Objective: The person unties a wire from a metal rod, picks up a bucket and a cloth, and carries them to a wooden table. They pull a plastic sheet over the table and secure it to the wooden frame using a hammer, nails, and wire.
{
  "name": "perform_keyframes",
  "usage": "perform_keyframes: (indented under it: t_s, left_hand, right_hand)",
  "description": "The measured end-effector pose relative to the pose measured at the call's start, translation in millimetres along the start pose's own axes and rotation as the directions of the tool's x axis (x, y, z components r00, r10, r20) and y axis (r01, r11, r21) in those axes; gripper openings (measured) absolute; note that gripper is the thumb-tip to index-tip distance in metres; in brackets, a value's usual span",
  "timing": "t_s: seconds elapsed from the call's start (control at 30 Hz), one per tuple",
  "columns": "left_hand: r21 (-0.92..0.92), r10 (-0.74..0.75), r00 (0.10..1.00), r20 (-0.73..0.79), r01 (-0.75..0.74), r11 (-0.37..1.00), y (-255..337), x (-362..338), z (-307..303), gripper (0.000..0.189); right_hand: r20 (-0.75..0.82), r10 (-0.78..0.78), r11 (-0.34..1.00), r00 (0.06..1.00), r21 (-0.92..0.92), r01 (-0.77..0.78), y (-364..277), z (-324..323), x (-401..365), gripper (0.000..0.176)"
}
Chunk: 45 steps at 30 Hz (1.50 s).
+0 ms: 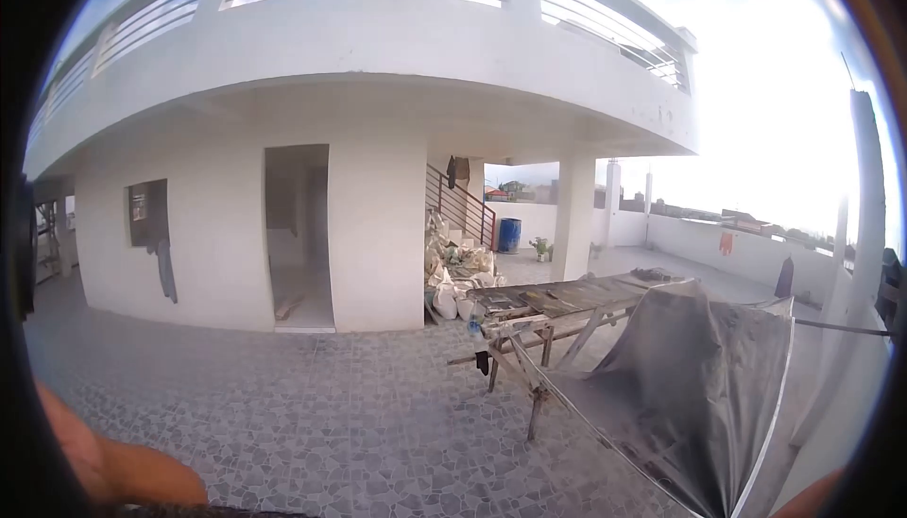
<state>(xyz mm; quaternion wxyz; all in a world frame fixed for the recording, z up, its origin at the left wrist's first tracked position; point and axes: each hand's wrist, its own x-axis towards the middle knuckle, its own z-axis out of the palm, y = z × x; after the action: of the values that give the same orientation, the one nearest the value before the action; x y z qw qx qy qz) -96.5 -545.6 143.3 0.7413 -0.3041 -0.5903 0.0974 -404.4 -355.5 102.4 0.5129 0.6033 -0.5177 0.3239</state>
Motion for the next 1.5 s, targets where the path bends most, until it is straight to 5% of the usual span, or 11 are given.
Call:
perform_keyframes:
  t_s: [0.6, 0.83, 0.93, 1.0, 1.07, 1.13, 1.23, 1.3, 1.37, 1.43, 1.5]
  left_hand:
    - [0.057, -0.056, 0.990, 0.130, 0.049, 0.997, -204, -214, 70, 0.036]
    - [0.215, -0.370, 0.927, 0.064, 0.350, 0.912, -257, -281, 123, 0.037]
    - [0.336, -0.758, 0.648, 0.074, 0.699, 0.631, -251, -342, 156, 0.037]
    - [0.358, -0.979, 0.150, 0.135, 0.914, 0.190, -224, -406, 172, 0.025]
    - [0.664, -0.907, -0.380, 0.182, 0.728, -0.172, -179, -471, 179, 0.024]
    - [0.766, -0.729, -0.633, 0.260, 0.594, -0.244, -103, -552, 157, 0.026]
    - [0.865, -0.438, -0.803, 0.405, 0.491, -0.101, 48, -638, 94, 0.029]
    - [0.870, -0.263, -0.904, 0.337, 0.405, -0.281, 141, -637, 79, 0.027]
    - [0.641, 0.001, -0.994, 0.106, 0.068, -0.765, 234, -625, 64, 0.026]
    - [0.706, 0.137, -0.990, 0.027, -0.079, -0.704, 296, -598, 59, 0.027]
    - [0.804, 0.195, -0.981, 0.000, -0.115, -0.583, 333, -574, 57, 0.029]
  right_hand:
    - [0.122, 0.154, 0.979, 0.980, 0.112, -0.168, 79, 238, -13, 0.026]
    - [0.188, 0.343, 0.923, 0.920, 0.115, -0.368, 123, 274, -31, 0.027]
    - [0.412, 0.464, 0.813, 0.784, 0.152, -0.561, 144, 291, -91, 0.027]
    - [0.619, 0.581, 0.630, 0.528, 0.068, -0.774, 143, 299, -167, 0.026]
    - [0.743, 0.602, 0.493, 0.292, -0.058, -0.868, 133, 292, -268, 0.022]
    - [0.811, 0.585, 0.416, 0.019, -0.280, -0.865, 109, 259, -389, 0.015]
    - [0.869, 0.425, 0.309, -0.253, -0.402, -0.862, 54, 171, -571, 0.018]
    - [0.761, 0.349, 0.127, -0.546, -0.616, -0.777, 24, 110, -613, 0.018]
    - [0.880, 0.084, 0.411, -0.467, -0.457, -0.789, -1, 36, -686, 0.017]
    - [0.658, 0.003, -0.058, -0.753, -0.752, -0.657, -16, -28, -736, 0.018]
    - [0.581, -0.044, -0.329, -0.813, -0.777, -0.537, -4, -52, -751, 0.016]
